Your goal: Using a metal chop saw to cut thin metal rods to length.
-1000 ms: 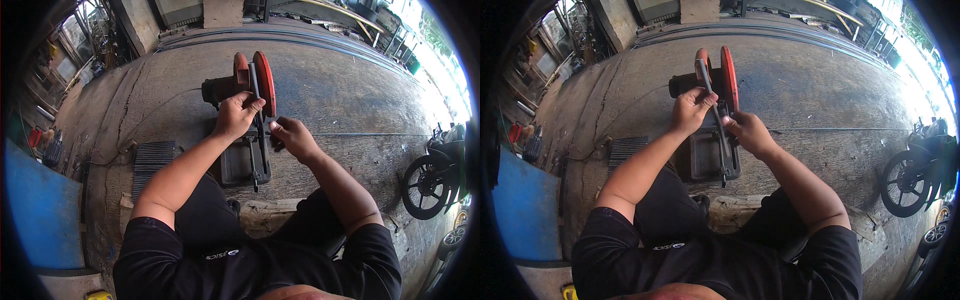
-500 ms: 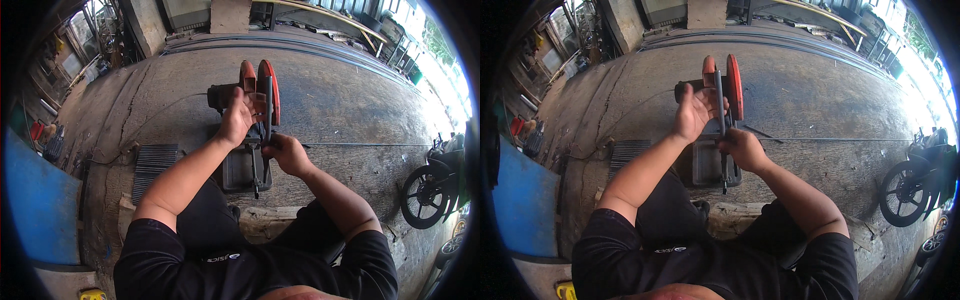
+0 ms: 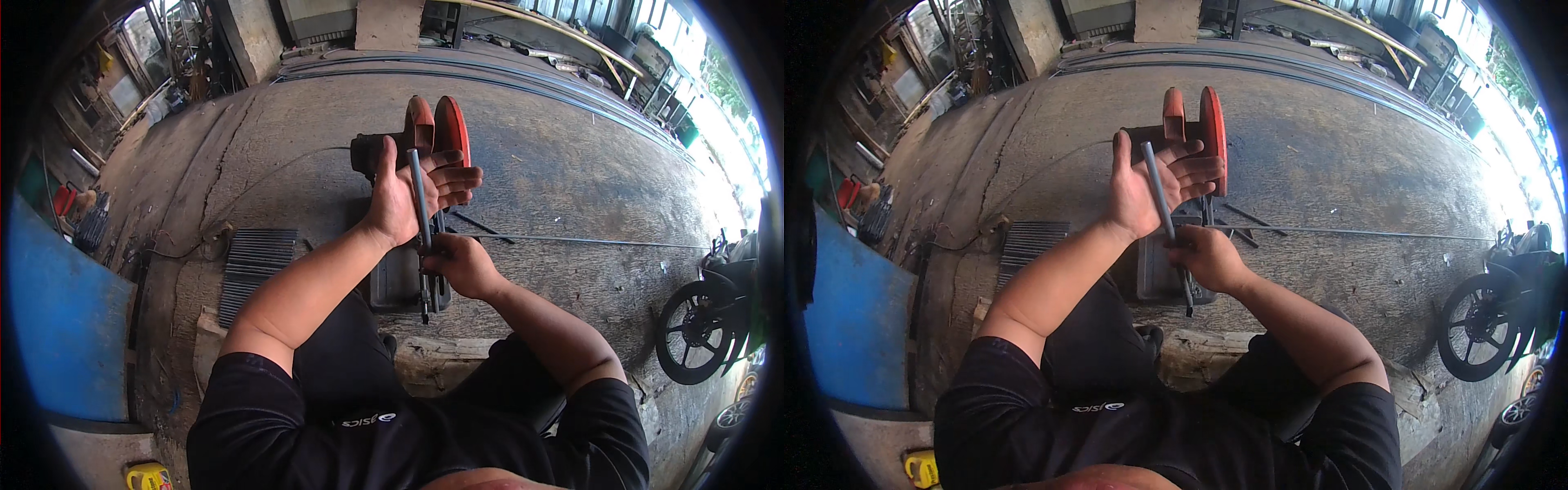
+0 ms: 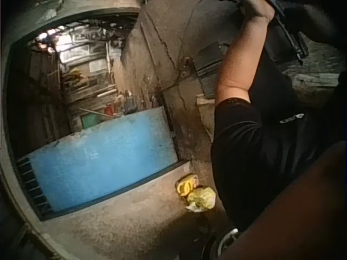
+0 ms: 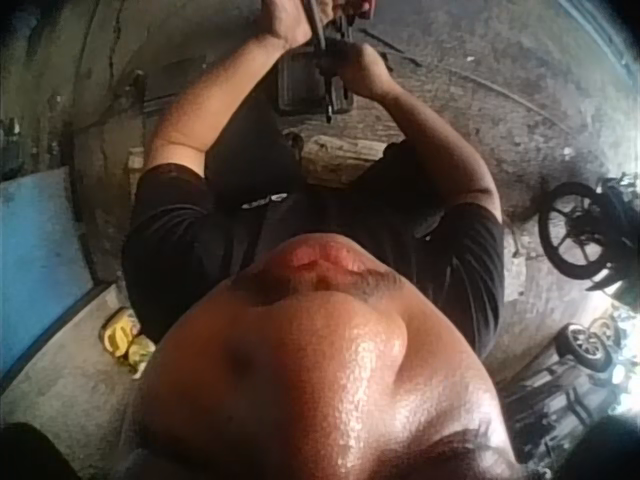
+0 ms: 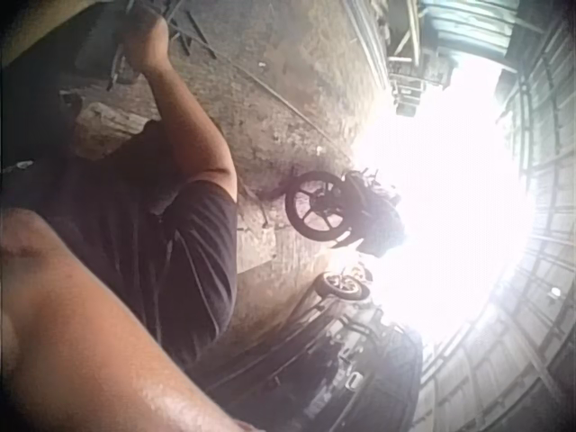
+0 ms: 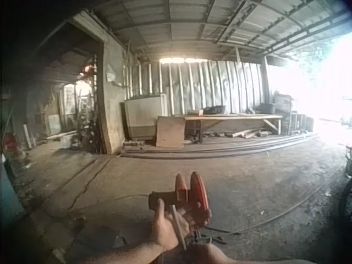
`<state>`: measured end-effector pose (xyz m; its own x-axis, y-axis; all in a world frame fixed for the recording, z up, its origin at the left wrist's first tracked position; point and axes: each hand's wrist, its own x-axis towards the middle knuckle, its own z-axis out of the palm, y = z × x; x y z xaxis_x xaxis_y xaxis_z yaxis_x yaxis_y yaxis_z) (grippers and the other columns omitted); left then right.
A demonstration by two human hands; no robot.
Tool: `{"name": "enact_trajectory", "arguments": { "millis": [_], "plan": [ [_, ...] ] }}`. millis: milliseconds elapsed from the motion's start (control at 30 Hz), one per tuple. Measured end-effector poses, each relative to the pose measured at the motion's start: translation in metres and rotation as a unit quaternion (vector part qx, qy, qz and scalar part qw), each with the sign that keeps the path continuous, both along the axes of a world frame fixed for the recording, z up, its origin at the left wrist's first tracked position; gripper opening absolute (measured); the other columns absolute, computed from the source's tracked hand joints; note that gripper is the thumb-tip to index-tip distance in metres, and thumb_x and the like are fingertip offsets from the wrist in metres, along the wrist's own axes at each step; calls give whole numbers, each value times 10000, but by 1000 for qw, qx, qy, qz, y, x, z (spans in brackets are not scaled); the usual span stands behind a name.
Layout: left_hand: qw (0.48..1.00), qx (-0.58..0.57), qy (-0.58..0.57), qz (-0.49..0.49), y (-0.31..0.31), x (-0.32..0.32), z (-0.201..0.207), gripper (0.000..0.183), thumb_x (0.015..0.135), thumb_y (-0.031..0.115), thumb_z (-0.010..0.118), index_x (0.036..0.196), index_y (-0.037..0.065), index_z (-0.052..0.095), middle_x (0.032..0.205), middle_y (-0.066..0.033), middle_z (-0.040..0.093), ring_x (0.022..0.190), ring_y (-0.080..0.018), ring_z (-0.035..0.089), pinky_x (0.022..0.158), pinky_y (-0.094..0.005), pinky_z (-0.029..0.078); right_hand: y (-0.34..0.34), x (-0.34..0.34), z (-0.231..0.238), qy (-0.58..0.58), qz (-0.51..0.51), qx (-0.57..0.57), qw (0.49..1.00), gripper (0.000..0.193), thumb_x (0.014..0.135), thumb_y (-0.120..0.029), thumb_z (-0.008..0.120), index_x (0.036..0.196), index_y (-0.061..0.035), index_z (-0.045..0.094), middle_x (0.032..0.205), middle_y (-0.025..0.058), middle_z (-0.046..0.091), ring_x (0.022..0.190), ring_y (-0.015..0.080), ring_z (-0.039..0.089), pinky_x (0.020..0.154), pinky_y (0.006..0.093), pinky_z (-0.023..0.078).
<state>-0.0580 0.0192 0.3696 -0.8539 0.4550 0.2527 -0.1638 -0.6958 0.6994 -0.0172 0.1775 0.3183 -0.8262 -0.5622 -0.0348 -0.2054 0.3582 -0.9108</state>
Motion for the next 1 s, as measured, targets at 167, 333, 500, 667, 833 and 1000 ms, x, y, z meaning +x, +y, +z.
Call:
{"name": "enact_trajectory", "arguments": {
  "millis": [167,333,500,667,833,1000],
  "plan": [
    [1000,16,-11,5,-2,-2,-3,1035,800,822,140,1242,-49,482,1205,-273,563,1142,-359,548,967,-450,410,-4,2,1,-5,-24,-7,1000,245,785,-122,697,974,13,619,851,143,671,791,205,667,714,324,511],
    [999,15,-32,23,-5,-5,-10,969,824,791,174,1238,-23,496,1152,-240,593,1068,-325,580,932,-427,435,-6,2,1,-23,-31,-50,998,214,797,-112,690,939,23,604,806,131,658,744,178,656,683,312,509],
    [979,-160,23,128,-18,-8,-23,410,968,382,484,1157,25,553,1027,-107,637,913,-191,625,818,-344,494,-1,-14,1,31,-41,-93,994,164,829,-108,652,915,24,604,707,96,638,646,157,630,604,317,491],
    [902,-316,86,281,-42,19,-20,257,914,242,622,1021,8,622,896,-40,648,855,-119,608,790,-270,486,-14,-17,13,73,-12,-67,995,244,806,-182,684,919,29,634,708,129,641,641,183,627,623,326,483],
    [792,-421,48,440,-91,52,13,269,883,256,660,919,-9,629,844,-41,639,763,-119,615,704,-262,529,-55,-14,36,179,52,-31,982,329,818,-185,693,1054,36,633,822,128,668,743,134,616,711,306,493],
    [736,-406,52,540,-151,64,54,301,844,279,690,852,-20,657,744,-71,671,627,-143,658,602,-267,528,-125,-4,65,152,73,-83,982,333,816,-184,704,1061,32,640,823,125,691,763,117,638,710,266,495]
  ]
}}
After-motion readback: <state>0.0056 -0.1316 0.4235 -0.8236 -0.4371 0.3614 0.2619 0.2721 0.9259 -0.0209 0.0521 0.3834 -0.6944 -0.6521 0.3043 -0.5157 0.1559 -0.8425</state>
